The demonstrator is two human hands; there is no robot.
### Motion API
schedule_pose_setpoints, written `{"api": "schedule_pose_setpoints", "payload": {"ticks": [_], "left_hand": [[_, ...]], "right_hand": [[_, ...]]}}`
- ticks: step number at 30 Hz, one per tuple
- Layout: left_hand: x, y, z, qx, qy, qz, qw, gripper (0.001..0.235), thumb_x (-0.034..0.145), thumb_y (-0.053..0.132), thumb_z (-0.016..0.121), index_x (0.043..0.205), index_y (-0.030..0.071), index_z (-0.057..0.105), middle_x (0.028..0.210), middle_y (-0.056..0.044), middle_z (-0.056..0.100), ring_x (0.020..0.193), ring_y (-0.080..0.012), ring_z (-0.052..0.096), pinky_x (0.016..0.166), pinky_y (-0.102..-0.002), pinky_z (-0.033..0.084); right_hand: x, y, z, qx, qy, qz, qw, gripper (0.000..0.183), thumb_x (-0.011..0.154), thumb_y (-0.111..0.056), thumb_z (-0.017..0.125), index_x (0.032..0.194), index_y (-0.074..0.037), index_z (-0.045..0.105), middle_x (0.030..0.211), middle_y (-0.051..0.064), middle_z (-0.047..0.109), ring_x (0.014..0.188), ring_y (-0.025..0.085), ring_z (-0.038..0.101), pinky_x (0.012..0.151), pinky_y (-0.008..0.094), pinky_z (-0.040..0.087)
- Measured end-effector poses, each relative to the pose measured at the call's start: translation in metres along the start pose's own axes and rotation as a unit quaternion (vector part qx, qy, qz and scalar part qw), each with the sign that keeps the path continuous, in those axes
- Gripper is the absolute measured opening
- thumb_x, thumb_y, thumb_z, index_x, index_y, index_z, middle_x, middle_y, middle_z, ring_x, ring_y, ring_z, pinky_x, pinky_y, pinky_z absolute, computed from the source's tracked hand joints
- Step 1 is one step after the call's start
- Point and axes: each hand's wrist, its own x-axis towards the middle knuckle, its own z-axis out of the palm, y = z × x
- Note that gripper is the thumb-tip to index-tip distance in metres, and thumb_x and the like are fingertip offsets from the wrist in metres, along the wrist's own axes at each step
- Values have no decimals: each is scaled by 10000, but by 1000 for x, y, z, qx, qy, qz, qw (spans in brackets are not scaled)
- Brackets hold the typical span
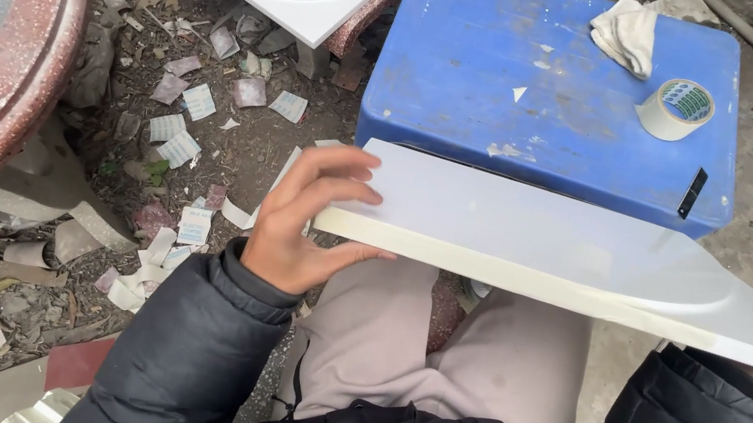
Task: The person uses a metal ruler to press the edge of a white board, then applies a strip of masking tape along the curved edge. They smooth the tape down and use the ruler to press the taped edge again.
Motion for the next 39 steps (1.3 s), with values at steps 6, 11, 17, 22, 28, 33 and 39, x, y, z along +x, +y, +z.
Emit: {"api": "schedule_pose_setpoints", "payload": {"ticks": [6,11,17,22,28,33,39], "left_hand": [[14,24,1,210,-121,178,954,259,1124,167,933,1317,84,782,1254,-124,793,1152,-358,745,1155,-626,582],[21,24,-9,237,-116,203,943,270,1128,247,913,1257,39,802,1190,-137,808,1055,-346,748,967,-495,584],[13,8,-27,271,-79,211,936,393,1015,344,1037,1198,51,850,1168,-114,846,1040,-318,782,952,-467,626],[5,-3,-34,281,-69,203,936,429,994,373,1052,1214,68,844,1185,-114,845,1068,-339,793,970,-492,639],[-1,-13,-42,303,-53,197,931,452,980,399,1067,1235,85,866,1205,-98,852,1122,-348,791,991,-505,655],[-4,-24,-53,306,-27,215,927,518,947,416,1109,1213,45,866,1166,-133,865,1067,-344,819,984,-517,707],[-26,-51,-43,218,-14,106,970,525,938,198,1094,1315,-18,799,1276,-218,806,1141,-368,790,1042,-494,690]], "right_hand": [[1,-7,6,76,49,71,993,293,951,-184,727,772,-80,520,672,230,568,537,413,559,568,577,515],[-51,-96,74,-6,37,11,999,430,1091,-469,603,866,-107,547,725,146,559,583,318,553,628,513,595],[-71,-140,132,61,176,97,978,359,965,-357,681,732,-114,557,619,86,480,507,267,448,553,481,451],[-70,-152,138,76,195,126,970,343,950,-320,660,709,-111,534,596,96,473,482,257,432,531,459,426],[-71,-155,140,76,212,138,964,329,944,-288,658,695,-113,533,588,86,469,497,247,419,549,463,417],[-65,-128,100,-4,82,88,993,410,1020,-418,680,788,-118,522,682,136,547,568,307,567,627,502,584],[-69,-118,97,-22,92,92,991,334,1024,-392,546,818,-150,445,708,96,506,615,280,541,639,484,548]]}}
